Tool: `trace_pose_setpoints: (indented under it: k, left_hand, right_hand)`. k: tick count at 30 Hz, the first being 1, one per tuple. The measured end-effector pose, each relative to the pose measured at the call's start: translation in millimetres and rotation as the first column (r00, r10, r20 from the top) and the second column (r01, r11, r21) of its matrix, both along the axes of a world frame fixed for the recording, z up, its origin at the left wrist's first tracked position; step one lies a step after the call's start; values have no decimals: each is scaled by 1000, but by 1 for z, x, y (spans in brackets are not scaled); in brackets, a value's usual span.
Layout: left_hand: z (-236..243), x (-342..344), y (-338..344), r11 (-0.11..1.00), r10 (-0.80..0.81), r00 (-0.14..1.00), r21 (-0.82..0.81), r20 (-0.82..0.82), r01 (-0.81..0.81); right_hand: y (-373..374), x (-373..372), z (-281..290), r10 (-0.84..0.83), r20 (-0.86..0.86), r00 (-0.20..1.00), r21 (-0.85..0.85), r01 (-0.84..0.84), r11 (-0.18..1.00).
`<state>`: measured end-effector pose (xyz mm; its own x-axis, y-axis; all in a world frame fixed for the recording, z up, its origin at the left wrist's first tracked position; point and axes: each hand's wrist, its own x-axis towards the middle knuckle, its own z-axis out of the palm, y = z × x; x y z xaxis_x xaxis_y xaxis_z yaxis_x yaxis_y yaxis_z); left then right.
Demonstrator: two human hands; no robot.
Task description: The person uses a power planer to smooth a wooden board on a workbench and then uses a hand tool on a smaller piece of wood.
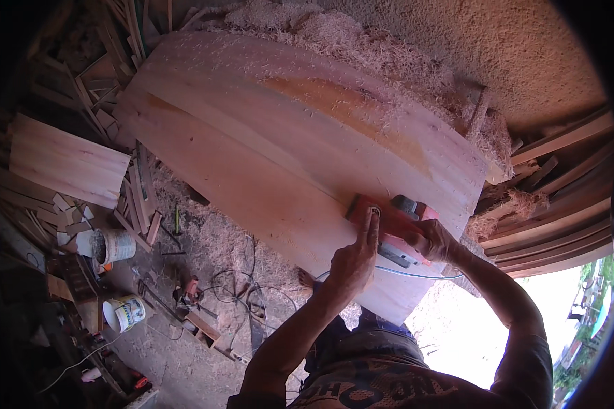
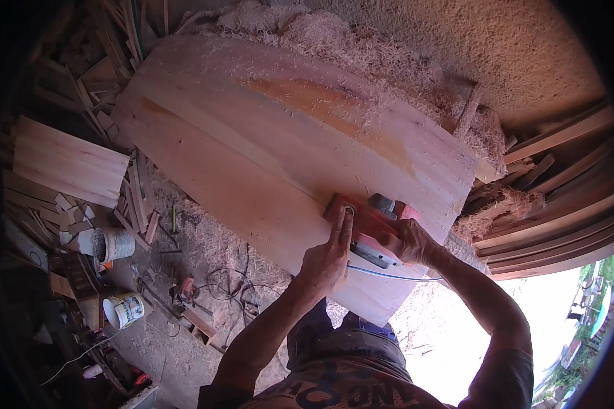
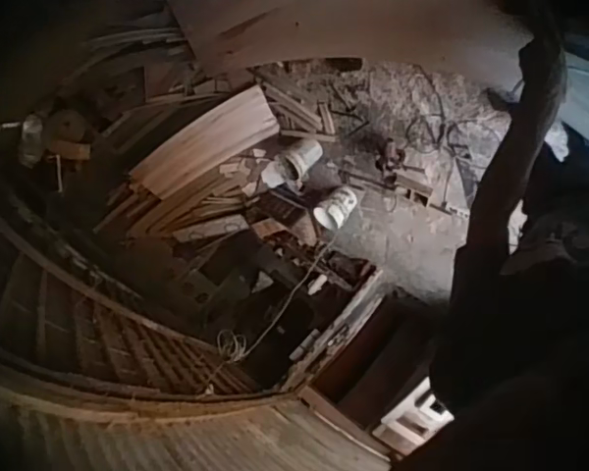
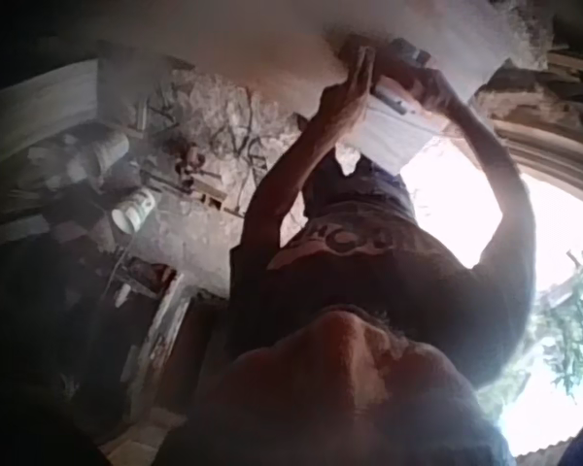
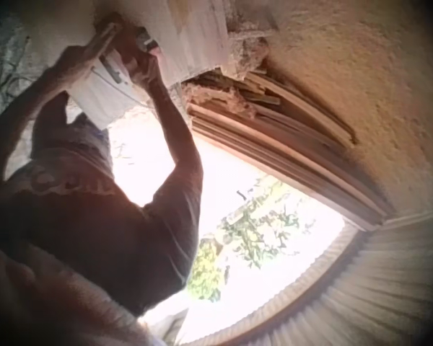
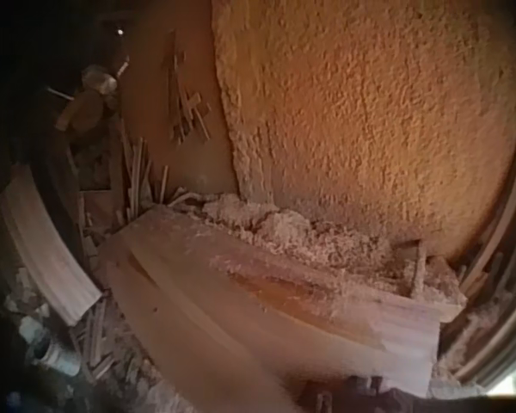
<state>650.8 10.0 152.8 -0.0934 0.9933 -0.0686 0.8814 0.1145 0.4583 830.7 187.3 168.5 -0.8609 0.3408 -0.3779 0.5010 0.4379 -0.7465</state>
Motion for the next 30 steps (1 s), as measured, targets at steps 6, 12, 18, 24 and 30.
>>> trace_pose_setpoints:
  k: [6,12,18,24,30]
  left_hand:
    - [-1,-42,-2,1000,16,1000,-12,12,-16]
    - [6,-90,2,991,-34,996,-130,-87,23]
    - [7,-125,6,995,-7,990,-99,-142,-7]
    - [9,-160,19,963,-37,987,-268,-159,-7]
    - [2,-193,24,970,-22,988,-244,-153,-17]
  right_hand:
    - [3,-38,-21,32,-26,999,67,-30,997]
    - [6,-83,-26,75,-54,996,78,-71,994]
    - [1,-126,-10,-19,9,1000,-18,19,1000]
    - [2,-166,-1,30,12,999,8,-30,1000]
    - [1,-202,4,-26,55,998,-20,27,999]
